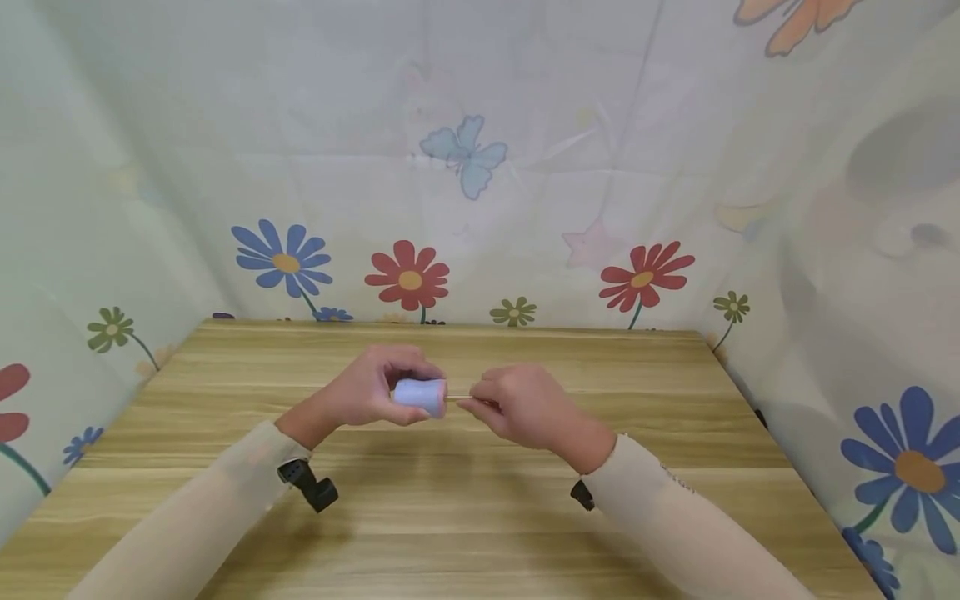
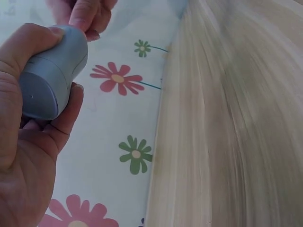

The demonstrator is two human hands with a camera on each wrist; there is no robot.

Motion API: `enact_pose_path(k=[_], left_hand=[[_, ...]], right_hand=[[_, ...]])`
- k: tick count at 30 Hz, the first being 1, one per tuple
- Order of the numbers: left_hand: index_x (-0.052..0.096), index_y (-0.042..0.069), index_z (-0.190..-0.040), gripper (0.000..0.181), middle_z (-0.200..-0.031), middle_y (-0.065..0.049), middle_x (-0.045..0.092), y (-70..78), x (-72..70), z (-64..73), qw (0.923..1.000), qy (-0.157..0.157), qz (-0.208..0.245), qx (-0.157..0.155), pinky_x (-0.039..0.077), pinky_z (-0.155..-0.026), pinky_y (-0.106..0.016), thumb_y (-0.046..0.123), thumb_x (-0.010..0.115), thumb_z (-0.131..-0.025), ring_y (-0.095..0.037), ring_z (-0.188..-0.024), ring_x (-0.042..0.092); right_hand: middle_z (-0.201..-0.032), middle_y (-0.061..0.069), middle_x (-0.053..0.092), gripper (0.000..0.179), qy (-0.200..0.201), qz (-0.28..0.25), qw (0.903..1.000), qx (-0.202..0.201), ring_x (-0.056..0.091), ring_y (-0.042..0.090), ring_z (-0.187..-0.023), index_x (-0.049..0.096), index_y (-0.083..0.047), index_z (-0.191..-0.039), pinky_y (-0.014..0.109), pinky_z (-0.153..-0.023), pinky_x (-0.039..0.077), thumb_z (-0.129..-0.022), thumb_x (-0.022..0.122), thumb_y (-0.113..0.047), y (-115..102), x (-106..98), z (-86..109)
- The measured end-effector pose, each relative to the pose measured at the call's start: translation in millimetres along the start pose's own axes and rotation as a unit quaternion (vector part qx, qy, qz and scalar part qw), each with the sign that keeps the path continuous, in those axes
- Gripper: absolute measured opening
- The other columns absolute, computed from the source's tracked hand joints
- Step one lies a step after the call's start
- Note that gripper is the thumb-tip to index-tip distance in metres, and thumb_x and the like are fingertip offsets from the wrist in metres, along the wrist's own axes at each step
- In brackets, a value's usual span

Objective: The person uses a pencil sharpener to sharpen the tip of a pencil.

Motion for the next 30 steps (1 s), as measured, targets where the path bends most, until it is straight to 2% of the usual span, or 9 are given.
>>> enact_pose_path(k=[2,4,8,10,12,16,18,23,30], left_hand=[[0.076,0.007,-0.116,0.042,-0.099,-0.006,0.069,0.8,1.0,0.2,1.0,-0.003,-0.006,0.007,0.058,-0.067,-0.031,0.011,0.089,-0.077,-0.021,-0.083,0.064],[0.077,0.007,-0.116,0.042,-0.097,-0.005,0.068,2.1,2.0,0.7,0.9998,-0.004,-0.012,0.018,0.058,-0.066,-0.031,0.012,0.089,-0.076,-0.02,-0.082,0.064],[0.077,0.008,-0.114,0.041,-0.096,-0.004,0.068,5.8,4.2,1.0,0.9981,-0.008,-0.04,0.046,0.058,-0.066,-0.03,0.015,0.089,-0.075,-0.017,-0.082,0.063],[0.077,0.008,-0.114,0.041,-0.096,-0.004,0.068,6.9,5.3,0.9,0.9977,-0.014,-0.044,0.05,0.058,-0.066,-0.03,0.017,0.089,-0.076,-0.016,-0.083,0.063],[0.077,0.008,-0.115,0.041,-0.097,-0.004,0.068,6.0,5.5,1.1,0.9978,-0.018,-0.047,0.044,0.058,-0.066,-0.03,0.017,0.088,-0.077,-0.016,-0.083,0.063],[0.076,0.007,-0.118,0.041,-0.1,-0.005,0.069,0.9,2.4,0.8,0.9994,-0.015,-0.024,0.017,0.058,-0.066,-0.03,0.012,0.087,-0.079,-0.019,-0.083,0.064],[0.075,0.007,-0.119,0.042,-0.101,-0.006,0.069,-0.8,0.4,0.5,0.9998,-0.012,-0.013,0.008,0.058,-0.067,-0.031,0.01,0.087,-0.079,-0.021,-0.083,0.064],[0.075,0.007,-0.118,0.041,-0.1,-0.007,0.069,-1.7,-1.8,0.2,1.0,-0.004,0.001,-0.001,0.058,-0.066,-0.031,0.01,0.087,-0.079,-0.022,-0.082,0.065],[0.077,0.008,-0.116,0.041,-0.097,-0.006,0.068,3.1,3.1,1.8,0.9999,-0.002,0.0,0.016,0.058,-0.065,-0.031,0.012,0.088,-0.077,-0.02,-0.081,0.064]], right_hand=[[-0.057,-0.012,0.041,0.028,-0.052,-0.1,0.9916,0.063,0.033,-0.001,-0.05,0.069,-0.02,-0.069,0.017,-0.049,0.027,-0.097,0.072,-0.024,1.9,-2.9,-3.6],[-0.055,-0.012,0.038,0.027,-0.106,-0.21,0.9607,0.147,0.031,0.002,-0.047,0.074,-0.019,-0.071,0.02,-0.047,0.026,-0.097,0.072,-0.023,4.3,-5.7,-6.6],[-0.052,-0.006,0.037,0.026,-0.185,-0.398,0.8432,0.311,0.025,0.009,-0.043,0.077,-0.004,-0.079,0.023,-0.042,0.023,-0.098,0.07,-0.022,9.1,-7.6,-7.6],[-0.053,-0.005,0.039,0.028,-0.199,-0.428,0.8076,0.354,0.025,0.01,-0.044,0.077,-0.001,-0.082,0.024,-0.042,0.024,-0.098,0.069,-0.022,10.9,-6.8,-6.4],[-0.055,-0.005,0.042,0.024,-0.197,-0.399,0.83,0.337,0.029,0.009,-0.045,0.079,-0.006,-0.084,0.024,-0.043,0.026,-0.098,0.07,-0.025,12.2,-5.5,-5.4],[-0.067,-0.009,0.061,0.012,-0.123,-0.211,0.9556,0.165,0.048,0.004,-0.054,0.081,-0.018,-0.091,0.02,-0.05,0.041,-0.095,0.075,-0.027,7.6,-4.7,-4.3],[-0.073,-0.009,0.066,0.009,-0.062,-0.07,0.9943,0.05,0.054,0.003,-0.059,0.08,-0.016,-0.093,0.019,-0.055,0.047,-0.093,0.077,-0.025,1.6,-4.1,-2.9],[-0.072,-0.004,0.058,0.013,0.043,0.143,0.9857,-0.077,0.052,0.006,-0.059,0.075,-0.01,-0.092,0.018,-0.057,0.048,-0.09,0.08,-0.022,-9.0,2.0,2.3],[-0.062,-0.011,0.048,0.018,-0.036,-0.072,0.9961,0.036,0.038,-0.001,-0.054,0.074,-0.017,-0.078,0.016,-0.052,0.034,-0.096,0.073,-0.019,-6.3,-1.7,-1.6]])
Point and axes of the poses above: each hand's wrist, its own z-axis away from the middle knuckle, its own x-axis out of the palm, y = z × x, the point moved 2 cm from there along -z, towards the middle knuckle
